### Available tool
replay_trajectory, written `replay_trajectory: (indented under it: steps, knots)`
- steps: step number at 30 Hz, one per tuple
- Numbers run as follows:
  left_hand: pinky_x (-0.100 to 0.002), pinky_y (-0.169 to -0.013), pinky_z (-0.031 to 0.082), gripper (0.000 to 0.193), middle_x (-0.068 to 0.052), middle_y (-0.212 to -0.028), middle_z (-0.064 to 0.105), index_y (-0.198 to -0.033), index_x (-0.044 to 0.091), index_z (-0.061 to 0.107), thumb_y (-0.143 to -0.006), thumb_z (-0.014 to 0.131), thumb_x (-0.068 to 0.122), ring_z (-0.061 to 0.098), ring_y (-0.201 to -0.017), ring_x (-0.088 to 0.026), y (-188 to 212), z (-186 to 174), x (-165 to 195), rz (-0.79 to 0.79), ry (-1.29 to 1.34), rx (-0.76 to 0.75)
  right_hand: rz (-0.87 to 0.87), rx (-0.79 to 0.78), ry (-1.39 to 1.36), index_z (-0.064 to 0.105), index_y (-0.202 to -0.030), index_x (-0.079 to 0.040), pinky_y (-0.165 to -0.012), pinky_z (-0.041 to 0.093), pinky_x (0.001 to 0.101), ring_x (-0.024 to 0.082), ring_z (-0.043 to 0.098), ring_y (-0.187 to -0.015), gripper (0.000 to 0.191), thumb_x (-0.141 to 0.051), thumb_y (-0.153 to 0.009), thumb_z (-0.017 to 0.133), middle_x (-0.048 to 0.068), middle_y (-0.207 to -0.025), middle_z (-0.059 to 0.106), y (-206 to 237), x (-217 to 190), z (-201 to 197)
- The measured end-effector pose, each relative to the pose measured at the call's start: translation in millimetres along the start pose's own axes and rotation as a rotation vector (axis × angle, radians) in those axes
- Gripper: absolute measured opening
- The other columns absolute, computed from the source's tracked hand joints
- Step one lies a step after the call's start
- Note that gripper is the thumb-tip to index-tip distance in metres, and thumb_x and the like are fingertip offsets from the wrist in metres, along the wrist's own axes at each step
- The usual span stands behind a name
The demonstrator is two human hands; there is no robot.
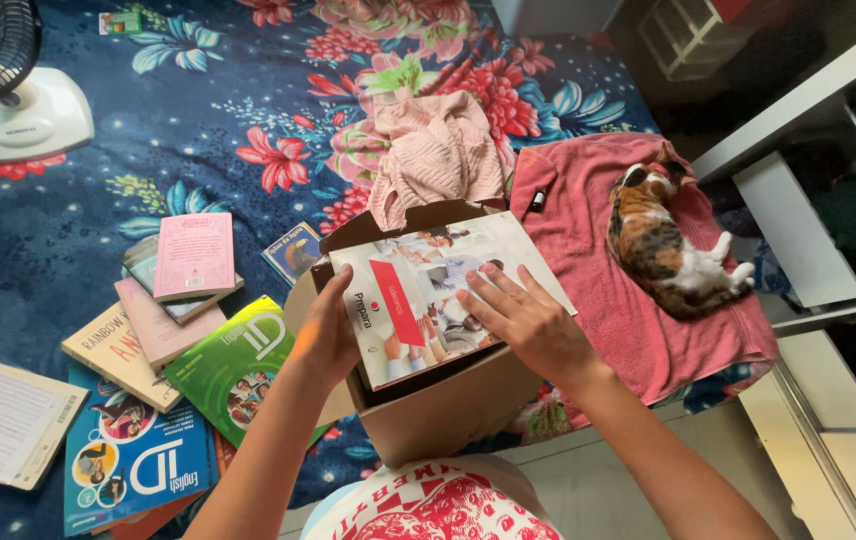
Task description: The person picks up books and magazines one at a time from a pile on a bed and places them into an open cardboard box, occasionally flipping a book over or straightening the stack inside the box. The box gradually fills with the books as the pile on the bed shrinks.
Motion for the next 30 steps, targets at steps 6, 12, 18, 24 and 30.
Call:
replay_trajectory:
  steps: [6, 12, 18, 24, 30]
  knots:
    - [-0.037, -0.099, 0.046, 0.051, -0.021, -0.147, 0.059, -0.147, 0.005, 0.041, -0.099, 0.057, 0.013, 0.061, -0.125, -0.028, -21, -32, 32, 0.393, 0.025, 0.018, 0.000, -0.063, -0.092, 0.054, -0.146, -0.012, -0.114, 0.040, 0.0538, 0.033, 0.051, -0.139, 0.060, -0.012, -0.086, 0.060, 0.013, -0.150, 0.054, 3, 5, 8]
    - [-0.035, -0.122, 0.035, 0.046, -0.011, -0.152, 0.051, -0.147, 0.001, 0.047, -0.102, 0.052, 0.007, 0.046, -0.144, -0.021, 15, -53, 66, 0.685, -0.171, 0.002, -0.002, -0.136, -0.176, 0.059, -0.140, -0.010, -0.115, 0.040, 0.0515, 0.031, 0.055, -0.136, 0.057, 0.005, -0.085, 0.054, 0.011, -0.148, 0.058, -15, 9, 1]
    - [-0.036, -0.123, 0.034, 0.044, -0.011, -0.152, 0.055, -0.148, 0.002, 0.052, -0.104, 0.049, 0.009, 0.048, -0.145, -0.022, 47, -54, 47, 0.735, -0.575, 0.200, 0.130, -0.248, -0.285, 0.062, -0.137, -0.012, -0.111, 0.044, 0.0442, 0.032, 0.059, -0.128, 0.064, 0.010, -0.077, 0.052, 0.010, -0.142, 0.062, -59, 20, -13]
    - [-0.039, -0.122, 0.023, 0.072, -0.020, -0.162, 0.033, -0.149, -0.001, 0.041, -0.083, 0.070, 0.001, 0.030, -0.150, -0.033, 46, -40, 23, 0.863, -1.185, 0.298, 0.269, -0.225, -0.472, 0.060, -0.140, -0.012, -0.095, 0.054, 0.0424, 0.037, 0.066, -0.115, 0.060, 0.011, -0.085, 0.052, 0.015, -0.133, 0.067, -86, 26, -16]
    - [-0.040, -0.128, 0.013, 0.086, -0.022, -0.169, 0.021, -0.158, -0.002, 0.028, -0.076, 0.048, -0.014, 0.015, -0.160, -0.035, 30, -46, 23, 0.916, -1.063, 0.278, 0.413, -0.426, -0.766, 0.060, -0.142, -0.018, -0.091, 0.057, 0.0360, 0.031, 0.073, -0.110, 0.063, 0.009, -0.086, 0.051, 0.017, -0.122, 0.073, -78, 26, 37]
Point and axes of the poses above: each hand's wrist, its own y-axis away from the middle knuckle, its own z-axis out of the palm, x = y × z, the point moved 7 cm from there along -y, towards the middle knuckle
